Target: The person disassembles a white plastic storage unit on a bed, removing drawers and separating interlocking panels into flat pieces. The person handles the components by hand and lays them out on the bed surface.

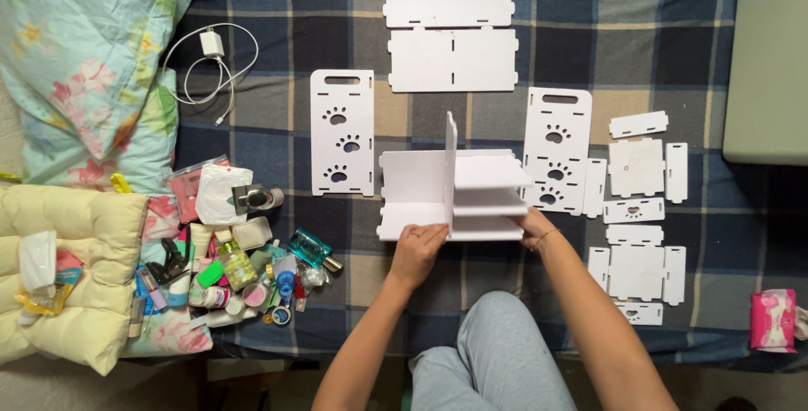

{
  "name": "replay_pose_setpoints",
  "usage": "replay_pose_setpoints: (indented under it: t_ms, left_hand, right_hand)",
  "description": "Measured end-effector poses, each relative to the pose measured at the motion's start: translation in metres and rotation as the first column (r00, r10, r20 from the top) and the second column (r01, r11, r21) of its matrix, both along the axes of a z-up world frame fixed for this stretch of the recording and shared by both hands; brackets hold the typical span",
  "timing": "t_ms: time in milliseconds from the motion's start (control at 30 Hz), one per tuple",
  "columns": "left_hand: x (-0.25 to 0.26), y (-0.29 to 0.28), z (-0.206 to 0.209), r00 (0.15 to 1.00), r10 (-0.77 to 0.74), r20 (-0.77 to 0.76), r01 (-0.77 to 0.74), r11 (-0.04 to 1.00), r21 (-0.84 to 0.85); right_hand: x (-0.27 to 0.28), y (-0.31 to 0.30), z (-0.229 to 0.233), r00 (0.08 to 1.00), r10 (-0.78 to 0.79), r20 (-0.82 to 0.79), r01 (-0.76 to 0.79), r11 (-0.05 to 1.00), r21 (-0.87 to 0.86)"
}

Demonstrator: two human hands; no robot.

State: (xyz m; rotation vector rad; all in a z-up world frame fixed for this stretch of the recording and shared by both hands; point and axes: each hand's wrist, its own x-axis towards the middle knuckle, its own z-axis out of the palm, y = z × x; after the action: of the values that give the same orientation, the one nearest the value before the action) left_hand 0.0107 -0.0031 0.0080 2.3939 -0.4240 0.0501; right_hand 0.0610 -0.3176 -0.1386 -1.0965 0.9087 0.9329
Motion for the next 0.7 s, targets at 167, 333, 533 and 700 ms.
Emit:
replay_pose_setpoints:
  t_ms: [167,333,533,700]
  left_hand:
    - [0.031,0.006,-0.001,0.993,-0.02,-0.113,0.012,0.998,-0.069]
    - [0.042,0.002,0.007,0.96,0.04,-0.277,-0.031,0.999,0.035]
    - [0.056,-0.034,0.024,0.961,0.126,-0.246,-0.107,0.99,0.09]
    - [0.073,-0.047,0.014,0.867,0.151,-0.475,-0.066,0.979,0.191]
  right_hand:
    - [0.011,-0.008,0.002,0.993,0.06,-0.102,-0.062,0.998,-0.018]
    - [0.057,-0.009,0.051,0.734,0.629,0.255,-0.171,0.535,-0.827]
    - [0.118,0.047,0.124,-0.02,0.851,0.524,-0.01,0.524,-0.852]
    - [0.137,0.084,0.116,-0.199,0.912,0.359,-0.257,0.305,-0.917]
